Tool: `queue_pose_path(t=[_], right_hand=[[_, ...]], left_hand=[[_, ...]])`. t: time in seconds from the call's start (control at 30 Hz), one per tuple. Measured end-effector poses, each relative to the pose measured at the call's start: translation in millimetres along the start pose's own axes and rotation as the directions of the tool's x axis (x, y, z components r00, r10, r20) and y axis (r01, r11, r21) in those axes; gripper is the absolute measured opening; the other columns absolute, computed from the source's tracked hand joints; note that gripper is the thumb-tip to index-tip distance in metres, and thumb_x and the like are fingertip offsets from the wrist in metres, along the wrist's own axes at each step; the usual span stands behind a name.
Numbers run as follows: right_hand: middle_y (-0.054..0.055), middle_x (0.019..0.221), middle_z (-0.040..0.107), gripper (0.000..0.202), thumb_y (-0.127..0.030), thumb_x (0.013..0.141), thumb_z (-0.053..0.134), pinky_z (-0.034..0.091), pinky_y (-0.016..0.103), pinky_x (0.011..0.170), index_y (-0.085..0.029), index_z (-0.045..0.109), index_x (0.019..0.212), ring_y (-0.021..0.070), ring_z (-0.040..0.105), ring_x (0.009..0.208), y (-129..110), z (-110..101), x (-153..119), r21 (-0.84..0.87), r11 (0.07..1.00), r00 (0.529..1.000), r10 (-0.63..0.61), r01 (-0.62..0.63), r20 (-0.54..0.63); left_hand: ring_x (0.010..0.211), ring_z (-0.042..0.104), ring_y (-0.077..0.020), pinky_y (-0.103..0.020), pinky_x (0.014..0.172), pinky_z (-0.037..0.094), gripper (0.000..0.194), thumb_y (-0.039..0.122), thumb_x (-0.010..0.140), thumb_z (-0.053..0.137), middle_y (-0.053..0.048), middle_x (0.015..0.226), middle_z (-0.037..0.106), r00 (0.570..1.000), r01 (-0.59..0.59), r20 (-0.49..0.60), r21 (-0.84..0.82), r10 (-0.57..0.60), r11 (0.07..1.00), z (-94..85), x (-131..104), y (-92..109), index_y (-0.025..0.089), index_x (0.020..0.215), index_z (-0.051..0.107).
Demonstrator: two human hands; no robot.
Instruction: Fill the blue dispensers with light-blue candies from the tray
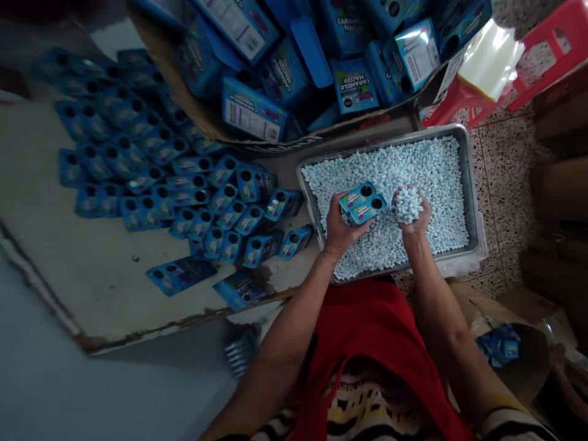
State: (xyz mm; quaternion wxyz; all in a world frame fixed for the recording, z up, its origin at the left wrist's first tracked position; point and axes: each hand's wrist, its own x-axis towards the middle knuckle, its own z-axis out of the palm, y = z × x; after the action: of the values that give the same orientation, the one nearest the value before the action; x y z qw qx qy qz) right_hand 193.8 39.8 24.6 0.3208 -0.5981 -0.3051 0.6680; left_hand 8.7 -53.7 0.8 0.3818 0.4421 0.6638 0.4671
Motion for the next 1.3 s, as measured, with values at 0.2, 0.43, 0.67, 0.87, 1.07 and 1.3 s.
queue_pose_path(t=[0.2, 0.43, 0.67, 0.87, 1.07, 1.3], right_hand=[[0.012, 0.108, 0.071, 0.039, -0.065, 0.087, 0.046, 0.059, 0.049, 0.092, -0.027, 0.057, 0.091, 0.0304, 0.071, 0.106, -38.4, 23.4, -42.2, 0.149, 0.960, 0.968, -0.247, 0.238, 0.043], [0.015, 0.118, 0.063, 0.071, -0.076, 0.094, 0.016, 0.058, 0.053, 0.100, -0.027, 0.064, 0.107, 0.0323, 0.068, 0.112, -45.1, 51.9, -47.3, -0.271, 0.883, 0.923, -0.363, 0.384, 0.127], [0.010, 0.089, 0.059, 0.058, -0.072, 0.099, 0.025, 0.057, 0.048, 0.096, -0.027, 0.059, 0.082, 0.0279, 0.065, 0.094, -43.2, 73.0, -43.0, -0.100, 0.841, 0.846, -0.524, 0.532, 0.097], [0.006, 0.087, 0.071, 0.052, -0.065, 0.102, 0.049, 0.056, 0.045, 0.098, -0.026, 0.072, 0.075, 0.0260, 0.070, 0.094, -26.6, 73.3, -53.5, 0.124, 0.778, 0.764, -0.628, 0.615, 0.147], [0.003, 0.147, 0.071, 0.054, -0.065, 0.107, 0.036, 0.040, 0.061, 0.130, -0.035, 0.078, 0.126, 0.0294, 0.058, 0.151, 0.7, 13.9, -59.1, -0.145, 0.775, 0.788, -0.603, 0.615, 0.123], [0.013, 0.169, 0.048, 0.057, -0.058, 0.107, 0.045, 0.031, 0.063, 0.134, -0.029, 0.058, 0.154, 0.0303, 0.043, 0.161, 91.3, -21.9, -54.0, -0.596, 0.676, 0.793, -0.600, 0.434, -0.103]], left_hand=[[0.122, 0.071, -0.0324, -0.047, 0.109, 0.058, 0.078, 0.034, 0.063, 0.095, -0.011, 0.126, 0.070, 0.982, -0.139, 0.147, 0.141, 0.118, 0.980, -25.6, 6.8, -5.6, 0.021, 0.130, 0.057], [0.124, 0.070, -0.0300, -0.043, 0.109, 0.058, 0.080, 0.020, 0.065, 0.086, -0.009, 0.136, 0.069, 0.960, -0.135, 0.257, 0.085, 0.109, 0.987, -29.9, 12.2, -1.7, 0.025, 0.138, 0.054], [0.120, 0.069, -0.0282, -0.040, 0.104, 0.058, 0.075, 0.016, 0.067, 0.082, -0.009, 0.131, 0.065, 0.951, -0.179, 0.273, 0.107, 0.144, 0.978, -29.0, 12.1, -2.1, 0.024, 0.136, 0.052], [0.119, 0.070, -0.0305, -0.043, 0.102, 0.060, 0.078, 0.020, 0.070, 0.088, -0.009, 0.129, 0.066, 0.947, -0.272, 0.214, 0.137, 0.240, 0.953, -20.4, 10.3, -5.3, 0.025, 0.138, 0.051], [0.136, 0.066, -0.0327, -0.054, 0.120, 0.053, 0.079, 0.043, 0.078, 0.093, -0.012, 0.144, 0.067, 0.957, -0.291, 0.033, 0.093, 0.289, 0.952, -35.2, 1.6, -11.9, 0.028, 0.144, 0.052], [0.137, 0.065, -0.0340, -0.058, 0.122, 0.050, 0.085, 0.048, 0.076, 0.092, -0.015, 0.146, 0.061, 0.917, -0.115, -0.379, 0.054, 0.127, 0.992, 16.9, -19.9, -49.8, 0.028, 0.143, 0.045]])
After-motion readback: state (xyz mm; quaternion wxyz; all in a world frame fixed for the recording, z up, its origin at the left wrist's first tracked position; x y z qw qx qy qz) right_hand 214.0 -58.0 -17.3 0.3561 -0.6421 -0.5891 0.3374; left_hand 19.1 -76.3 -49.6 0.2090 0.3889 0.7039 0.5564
